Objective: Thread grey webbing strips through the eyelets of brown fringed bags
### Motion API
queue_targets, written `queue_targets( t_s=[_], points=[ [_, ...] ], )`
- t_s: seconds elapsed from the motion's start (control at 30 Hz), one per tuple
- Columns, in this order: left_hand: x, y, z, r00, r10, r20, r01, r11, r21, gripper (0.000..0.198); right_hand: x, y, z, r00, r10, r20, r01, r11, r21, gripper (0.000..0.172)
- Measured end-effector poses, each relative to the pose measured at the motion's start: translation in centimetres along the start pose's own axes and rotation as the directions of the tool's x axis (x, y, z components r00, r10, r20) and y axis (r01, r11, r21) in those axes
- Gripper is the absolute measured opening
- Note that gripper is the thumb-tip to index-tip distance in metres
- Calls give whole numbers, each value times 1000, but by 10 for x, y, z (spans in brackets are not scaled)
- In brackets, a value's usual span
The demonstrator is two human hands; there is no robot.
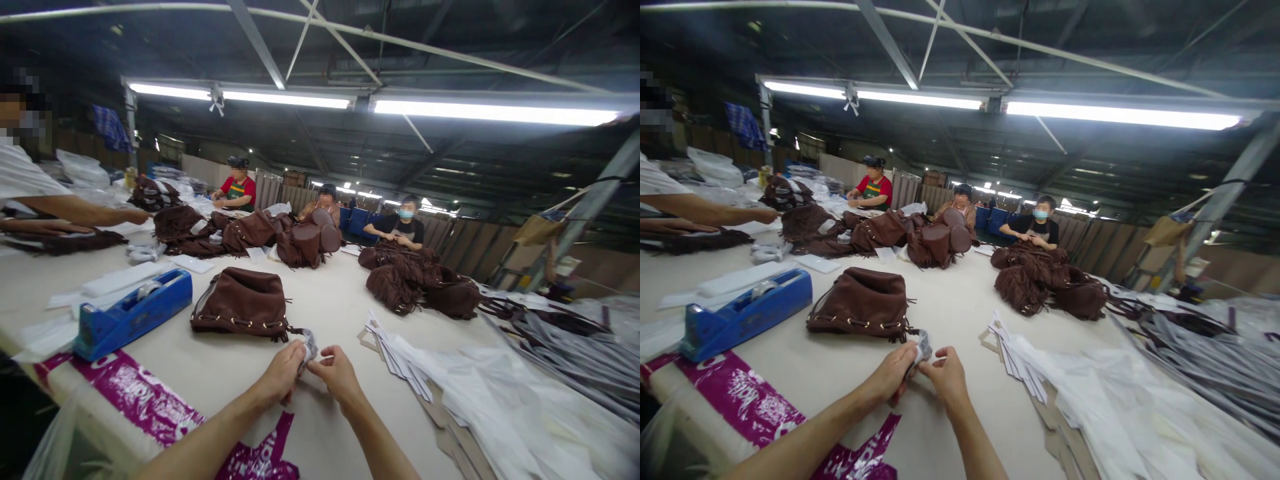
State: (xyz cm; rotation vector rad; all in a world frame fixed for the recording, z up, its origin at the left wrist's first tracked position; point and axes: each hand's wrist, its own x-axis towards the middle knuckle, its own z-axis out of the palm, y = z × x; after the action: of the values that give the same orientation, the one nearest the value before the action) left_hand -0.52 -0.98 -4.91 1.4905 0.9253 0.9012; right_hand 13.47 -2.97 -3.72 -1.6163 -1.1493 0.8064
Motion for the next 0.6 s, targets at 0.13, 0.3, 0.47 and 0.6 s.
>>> queue_targets(
  t_s=[0.13, 0.3, 0.47, 0.6],
  points=[
    [-2, 1, 0, 1000, 4, 3, -4, 1000, 0, 41, -7, -5, 1, 1000, 14, 23, -15, 999, 39, 22],
    [-4, 4, -3, 999, 39, 18, -39, 999, 7, 42, -14, -16, 3, 955, 219, 201, -257, 948, 188, 14],
    [-5, -1, -3, 998, 30, 58, -29, 999, -14, 43, -18, -27, 4, 822, 382, 422, -541, 756, 369, 24],
    [-4, -5, -4, 999, 21, 37, -17, 992, -123, 39, -23, -28, 12, 785, 338, 518, -597, 633, 492, 47]
  ],
)
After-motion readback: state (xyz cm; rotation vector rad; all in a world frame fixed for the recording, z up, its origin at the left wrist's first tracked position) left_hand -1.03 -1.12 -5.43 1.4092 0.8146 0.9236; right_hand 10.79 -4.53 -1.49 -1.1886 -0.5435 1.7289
